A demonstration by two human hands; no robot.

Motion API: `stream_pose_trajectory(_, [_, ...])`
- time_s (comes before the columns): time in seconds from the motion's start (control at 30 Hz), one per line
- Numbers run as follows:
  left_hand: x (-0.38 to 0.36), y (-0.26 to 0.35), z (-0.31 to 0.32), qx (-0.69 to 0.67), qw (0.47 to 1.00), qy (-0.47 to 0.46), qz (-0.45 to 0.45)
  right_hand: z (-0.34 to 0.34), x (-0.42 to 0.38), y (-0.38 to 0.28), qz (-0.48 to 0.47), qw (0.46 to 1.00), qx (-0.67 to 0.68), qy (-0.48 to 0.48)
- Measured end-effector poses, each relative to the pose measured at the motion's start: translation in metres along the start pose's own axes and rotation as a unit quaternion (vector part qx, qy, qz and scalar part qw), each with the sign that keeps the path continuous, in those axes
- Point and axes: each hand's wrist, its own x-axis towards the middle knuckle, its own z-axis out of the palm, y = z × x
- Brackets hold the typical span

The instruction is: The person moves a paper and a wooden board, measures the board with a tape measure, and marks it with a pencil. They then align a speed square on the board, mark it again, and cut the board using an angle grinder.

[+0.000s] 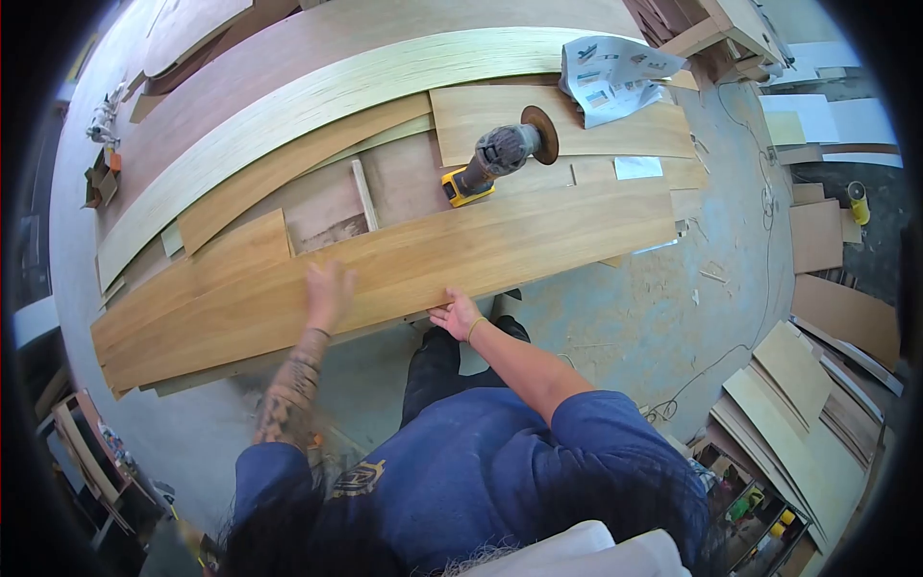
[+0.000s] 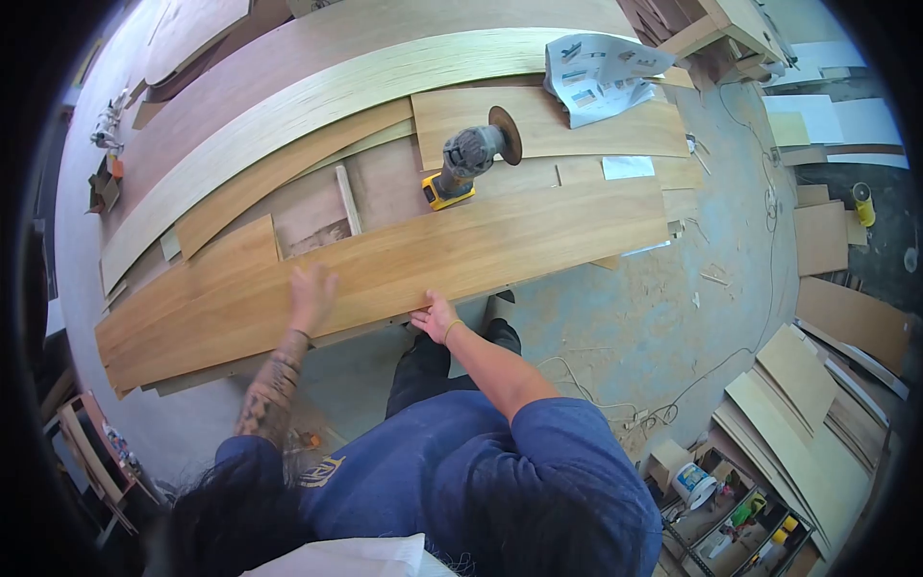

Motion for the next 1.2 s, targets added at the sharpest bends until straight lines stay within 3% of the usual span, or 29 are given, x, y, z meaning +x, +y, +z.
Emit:
stream_pose_trajectory(0.03, [-0.017, 0.021, 0.024, -0.081, 0.997, 0.0, -0.001, -0.008, -0.006, -0.001, -0.002, 1.0, 0.0, 0.001])
stream_pose_trajectory(0.1, [-0.056, 0.062, 0.061, -0.219, 0.966, 0.043, -0.129, -0.024, -0.023, -0.004, -0.02, 0.991, -0.114, -0.063])
stream_pose_trajectory(0.17, [-0.094, 0.068, 0.126, -0.288, 0.91, 0.167, -0.246, -0.025, -0.043, -0.013, -0.01, 0.992, -0.096, -0.083])
stream_pose_trajectory(0.2, [-0.1, 0.084, 0.131, -0.287, 0.908, 0.174, -0.253, -0.022, -0.053, -0.018, 0.003, 0.992, -0.073, -0.103])
stream_pose_trajectory(0.23, [-0.111, 0.104, 0.135, -0.464, 0.75, 0.193, -0.429, -0.021, -0.062, -0.023, 0.013, 0.992, -0.068, -0.107])
stream_pose_trajectory(0.27, [-0.12, 0.119, 0.136, -0.604, 0.525, 0.206, -0.563, -0.02, -0.069, -0.028, 0.029, 0.99, -0.08, -0.114])
stream_pose_trajectory(0.33, [-0.121, 0.133, 0.126, -0.704, 0.47, 0.151, -0.511, -0.027, -0.07, -0.034, 0.009, 0.978, -0.144, -0.148])
stream_pose_trajectory(0.4, [-0.106, 0.123, 0.145, -0.807, 0.455, 0.103, -0.363, -0.034, -0.071, -0.044, 0.035, 0.968, -0.183, -0.168])
stream_pose_trajectory(0.47, [-0.086, 0.124, 0.148, -0.821, 0.41, 0.133, -0.375, -0.042, -0.076, -0.058, -0.028, 0.918, -0.372, -0.137])
stream_pose_trajectory(0.5, [-0.082, 0.127, 0.145, -0.816, 0.41, 0.163, -0.374, -0.049, -0.086, -0.072, -0.187, 0.801, -0.553, -0.129])
stream_pose_trajectory(0.53, [-0.077, 0.13, 0.143, -0.792, 0.422, 0.18, -0.403, -0.075, -0.071, -0.08, -0.28, 0.708, -0.647, -0.037])
stream_pose_trajectory(0.57, [-0.075, 0.133, 0.141, -0.768, 0.432, 0.195, -0.431, -0.086, -0.07, -0.103, -0.198, 0.636, -0.742, 0.078])
stream_pose_trajectory(0.6, [-0.077, 0.138, 0.137, -0.763, 0.429, 0.221, -0.43, -0.115, -0.066, -0.114, -0.444, 0.587, -0.662, 0.141])
stream_pose_trajectory(0.63, [-0.076, 0.143, 0.13, -0.756, 0.446, 0.222, -0.424, -0.134, -0.067, -0.137, -0.464, 0.612, -0.609, 0.2])
stream_pose_trajectory(0.67, [-0.074, 0.146, 0.123, -0.749, 0.462, 0.226, -0.417, -0.132, -0.087, -0.163, -0.585, 0.528, -0.557, 0.263])
stream_pose_trajectory(0.7, [-0.074, 0.148, 0.12, -0.743, 0.457, 0.26, -0.414, -0.153, -0.08, -0.192, -0.596, 0.49, -0.586, 0.245])
stream_pose_trajectory(0.73, [-0.073, 0.15, 0.116, -0.744, 0.458, 0.25, -0.417, -0.152, -0.08, -0.211, -0.635, 0.529, -0.511, 0.237])
stream_pose_trajectory(0.8, [-0.07, 0.149, 0.109, -0.74, 0.457, 0.268, -0.414, -0.175, -0.056, -0.249, -0.566, 0.498, -0.603, 0.26])
stream_pose_trajectory(0.93, [-0.071, 0.151, 0.106, -0.739, 0.466, 0.248, -0.418, -0.202, -0.002, -0.274, -0.514, 0.438, -0.709, 0.206])
stream_pose_trajectory(1.2, [-0.074, 0.134, 0.1, -0.736, 0.484, 0.266, -0.392, -0.183, 0.01, -0.269, -0.497, 0.449, -0.721, 0.177])
